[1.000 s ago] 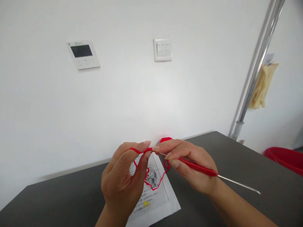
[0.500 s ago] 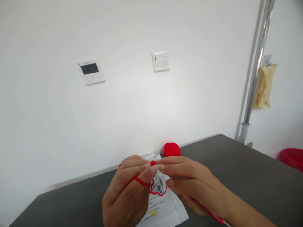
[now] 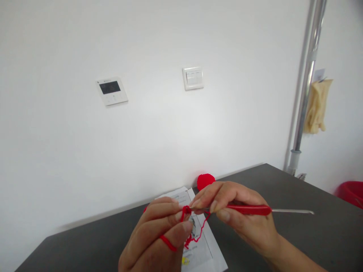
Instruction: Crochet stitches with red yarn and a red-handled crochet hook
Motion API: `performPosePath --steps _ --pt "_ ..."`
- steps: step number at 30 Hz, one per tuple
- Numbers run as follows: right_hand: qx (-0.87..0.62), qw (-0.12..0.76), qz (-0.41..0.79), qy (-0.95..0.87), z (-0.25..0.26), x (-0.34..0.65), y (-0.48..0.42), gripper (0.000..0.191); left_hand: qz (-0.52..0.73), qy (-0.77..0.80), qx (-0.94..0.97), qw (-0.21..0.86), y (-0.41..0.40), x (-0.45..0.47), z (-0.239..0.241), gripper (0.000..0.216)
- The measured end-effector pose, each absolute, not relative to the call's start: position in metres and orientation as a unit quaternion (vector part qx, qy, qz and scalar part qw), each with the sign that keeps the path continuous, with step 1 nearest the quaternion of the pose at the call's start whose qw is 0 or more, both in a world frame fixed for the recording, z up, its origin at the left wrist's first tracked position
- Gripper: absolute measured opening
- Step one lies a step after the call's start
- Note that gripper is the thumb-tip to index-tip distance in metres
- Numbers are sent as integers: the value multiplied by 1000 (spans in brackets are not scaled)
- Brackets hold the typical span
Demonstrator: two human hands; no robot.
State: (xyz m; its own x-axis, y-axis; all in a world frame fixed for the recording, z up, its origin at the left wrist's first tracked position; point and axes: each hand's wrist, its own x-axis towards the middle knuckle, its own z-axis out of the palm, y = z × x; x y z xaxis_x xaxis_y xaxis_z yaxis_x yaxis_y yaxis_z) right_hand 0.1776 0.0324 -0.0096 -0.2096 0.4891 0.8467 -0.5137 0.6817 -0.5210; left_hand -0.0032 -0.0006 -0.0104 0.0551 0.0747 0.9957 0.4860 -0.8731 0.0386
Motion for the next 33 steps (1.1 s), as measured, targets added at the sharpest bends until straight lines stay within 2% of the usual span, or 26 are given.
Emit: performPosePath --steps 3,6,9,11,14,17,19,21,23,27,29,31,33 --pt "-10 615 278 -738 -8 183 29 13 -682 -188 -691 147 2 1 -9 21" --pt "-21 566 131 -814 -6 191 24 28 -705 -175 -669 157 6 10 -7 21" --pt "-17 550 86 -831 -5 194 23 34 -714 -184 -654 168 9 15 -7 17" --pt "-26 574 151 -804 -5 192 24 26 -706 -180 -662 175 9 13 -8 17" --pt "-32 613 362 -701 -6 185 31 7 -679 -164 -692 184 8 7 -10 16" --pt "7 593 537 -600 -9 176 39 9 -655 -166 -717 172 6 1 -11 8" --pt "19 591 558 -582 -11 174 40 9 -653 -170 -719 166 4 2 -10 7" --pt "1 613 498 -613 -11 176 38 6 -670 -173 -701 173 4 5 -8 11" --pt "-27 628 376 -681 -10 181 34 5 -686 -177 -682 184 5 10 -7 13" --pt "-46 572 112 -811 -5 192 24 20 -686 -176 -677 202 11 12 -8 13" --pt "-46 549 25 -834 -3 194 21 22 -676 -169 -686 210 13 10 -10 14" --pt "-47 548 11 -835 -3 192 20 22 -668 -167 -694 213 14 8 -11 14" --pt "-55 575 87 -812 -5 188 22 18 -672 -169 -689 212 14 8 -11 14"
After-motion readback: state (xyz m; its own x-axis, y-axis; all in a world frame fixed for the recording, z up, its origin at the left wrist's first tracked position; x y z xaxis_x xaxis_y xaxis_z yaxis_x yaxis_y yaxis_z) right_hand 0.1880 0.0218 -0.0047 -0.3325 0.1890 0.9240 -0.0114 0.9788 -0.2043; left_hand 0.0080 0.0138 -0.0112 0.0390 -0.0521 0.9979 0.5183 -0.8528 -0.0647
